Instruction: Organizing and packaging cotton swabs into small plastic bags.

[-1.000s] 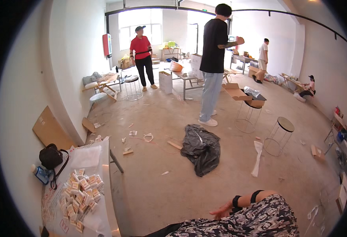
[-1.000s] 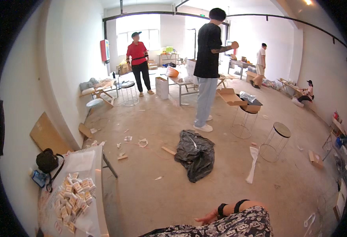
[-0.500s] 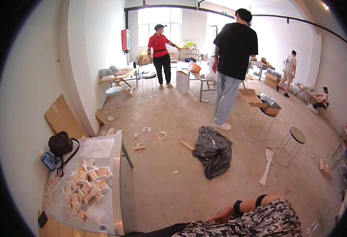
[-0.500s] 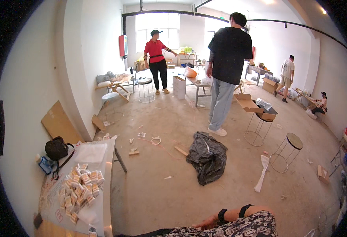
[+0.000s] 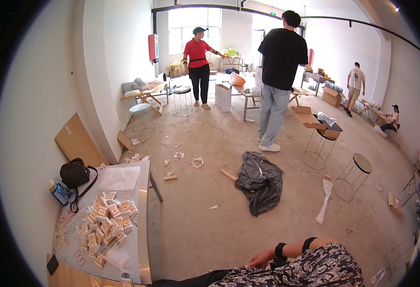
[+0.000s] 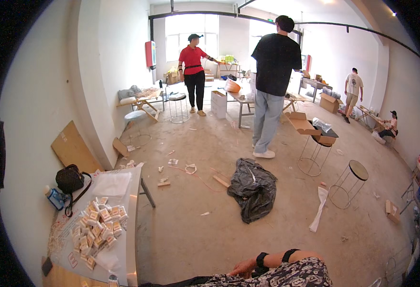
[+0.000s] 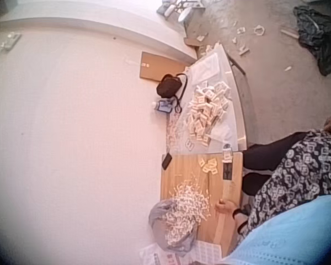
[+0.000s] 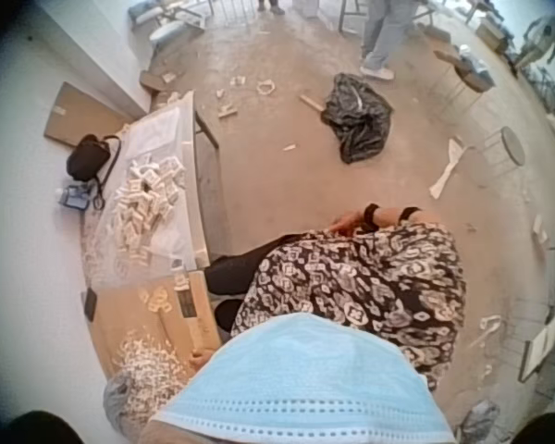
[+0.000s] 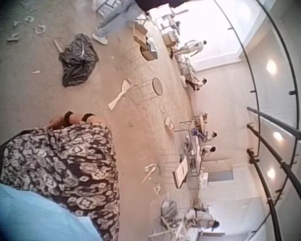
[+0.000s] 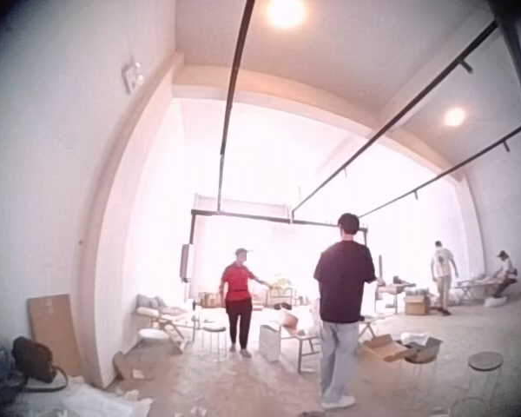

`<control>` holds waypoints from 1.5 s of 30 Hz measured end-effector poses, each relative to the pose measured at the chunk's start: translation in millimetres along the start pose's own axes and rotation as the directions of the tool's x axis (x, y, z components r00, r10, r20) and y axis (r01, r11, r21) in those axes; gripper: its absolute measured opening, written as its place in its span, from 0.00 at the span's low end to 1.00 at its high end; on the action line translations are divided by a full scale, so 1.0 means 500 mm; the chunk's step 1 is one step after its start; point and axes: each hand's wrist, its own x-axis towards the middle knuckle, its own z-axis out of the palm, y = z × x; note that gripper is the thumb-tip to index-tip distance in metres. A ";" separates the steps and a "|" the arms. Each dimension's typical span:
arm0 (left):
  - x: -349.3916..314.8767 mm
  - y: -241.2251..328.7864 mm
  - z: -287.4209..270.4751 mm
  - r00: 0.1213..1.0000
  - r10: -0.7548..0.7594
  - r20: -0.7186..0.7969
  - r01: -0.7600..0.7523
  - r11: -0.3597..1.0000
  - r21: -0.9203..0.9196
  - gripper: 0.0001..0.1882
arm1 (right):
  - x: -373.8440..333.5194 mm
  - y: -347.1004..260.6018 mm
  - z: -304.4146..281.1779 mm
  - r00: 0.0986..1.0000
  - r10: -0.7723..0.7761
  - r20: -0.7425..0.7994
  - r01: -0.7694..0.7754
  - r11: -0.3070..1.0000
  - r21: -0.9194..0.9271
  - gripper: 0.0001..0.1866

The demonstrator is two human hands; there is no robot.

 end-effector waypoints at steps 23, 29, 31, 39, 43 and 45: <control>0.007 0.023 -0.022 0.997 0.071 0.012 -0.071 0.997 -0.023 0.14 | 0.006 -0.086 0.004 0.993 0.087 0.079 -0.064 0.965 -0.255 0.35; 0.005 0.044 -0.028 1.000 0.013 0.023 -0.013 1.000 0.013 0.14 | 0.075 -0.144 0.012 0.921 -0.386 0.059 0.387 0.886 -0.256 0.29; 0.006 0.042 -0.024 0.999 0.027 0.028 -0.027 1.000 -0.001 0.14 | 0.087 -0.215 0.040 0.911 -0.395 0.117 0.411 0.886 -0.213 0.32; 0.011 -0.053 0.024 0.987 0.151 -0.049 -0.153 0.987 -0.050 0.15 | 0.181 -0.356 0.154 0.919 -0.384 0.092 0.309 0.551 -0.775 0.41; 0.015 -0.022 0.019 0.983 0.177 -0.051 -0.179 0.983 -0.030 0.13 | 0.180 -0.369 0.167 0.909 -0.411 0.073 0.307 0.538 -0.785 0.42; 0.023 -0.025 0.021 0.990 0.138 -0.024 -0.138 0.990 -0.005 0.12 | 0.186 -0.377 0.180 0.904 -0.420 0.076 0.311 0.528 -0.790 0.42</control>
